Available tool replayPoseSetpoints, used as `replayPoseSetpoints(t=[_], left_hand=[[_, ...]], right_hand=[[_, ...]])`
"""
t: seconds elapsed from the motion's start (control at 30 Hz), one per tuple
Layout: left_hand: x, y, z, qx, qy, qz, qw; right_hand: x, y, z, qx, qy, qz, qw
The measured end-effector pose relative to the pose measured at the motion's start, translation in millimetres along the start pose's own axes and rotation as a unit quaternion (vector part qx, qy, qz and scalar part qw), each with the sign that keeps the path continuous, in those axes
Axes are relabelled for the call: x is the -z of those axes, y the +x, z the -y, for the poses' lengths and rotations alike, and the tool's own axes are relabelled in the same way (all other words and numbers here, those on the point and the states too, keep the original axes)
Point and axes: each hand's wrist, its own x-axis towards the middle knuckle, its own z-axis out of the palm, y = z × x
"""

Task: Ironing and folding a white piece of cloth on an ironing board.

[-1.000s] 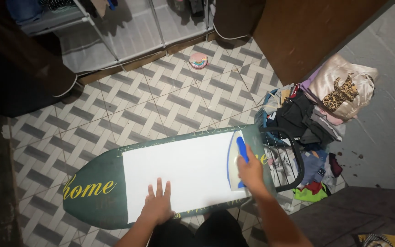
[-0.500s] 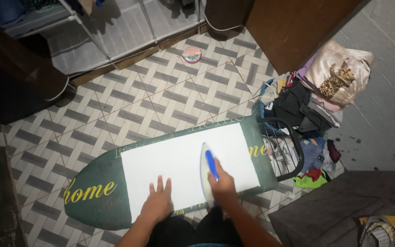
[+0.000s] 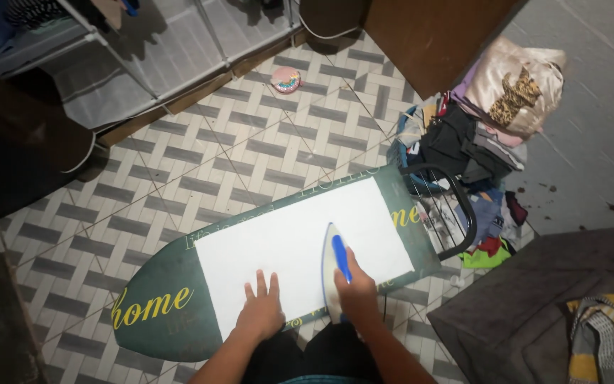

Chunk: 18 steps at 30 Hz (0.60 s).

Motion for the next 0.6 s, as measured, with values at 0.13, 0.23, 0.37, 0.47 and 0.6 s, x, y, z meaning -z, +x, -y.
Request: replayPoseSetpoints(t=[0.13, 0.23, 0.37, 0.47, 0.6], left_hand=[[-9, 3, 4, -0.01, 0.011, -0.004, 1.0], [-12, 5, 4, -0.013, 0.002, -0.007, 1.0], [-2, -1, -9, 0.008, 0.016, 0.003, 1.0], [-11, 7, -7, 0.015, 0.016, -0.004, 1.0], [-16, 13, -5, 0.013, 0.001, -0.013, 1.0]], right_hand=[[17, 13, -53, 0.164, -0.089, -0.079, 0.979], [75, 24, 1, -0.057, 0.128, -0.071, 0.988], [118, 23, 31, -0.26, 0.201, -0.023, 0.944], [124, 31, -3, -0.281, 0.202, -0.019, 0.938], [146, 47, -16, -0.25, 0.288, -0.096, 0.919]])
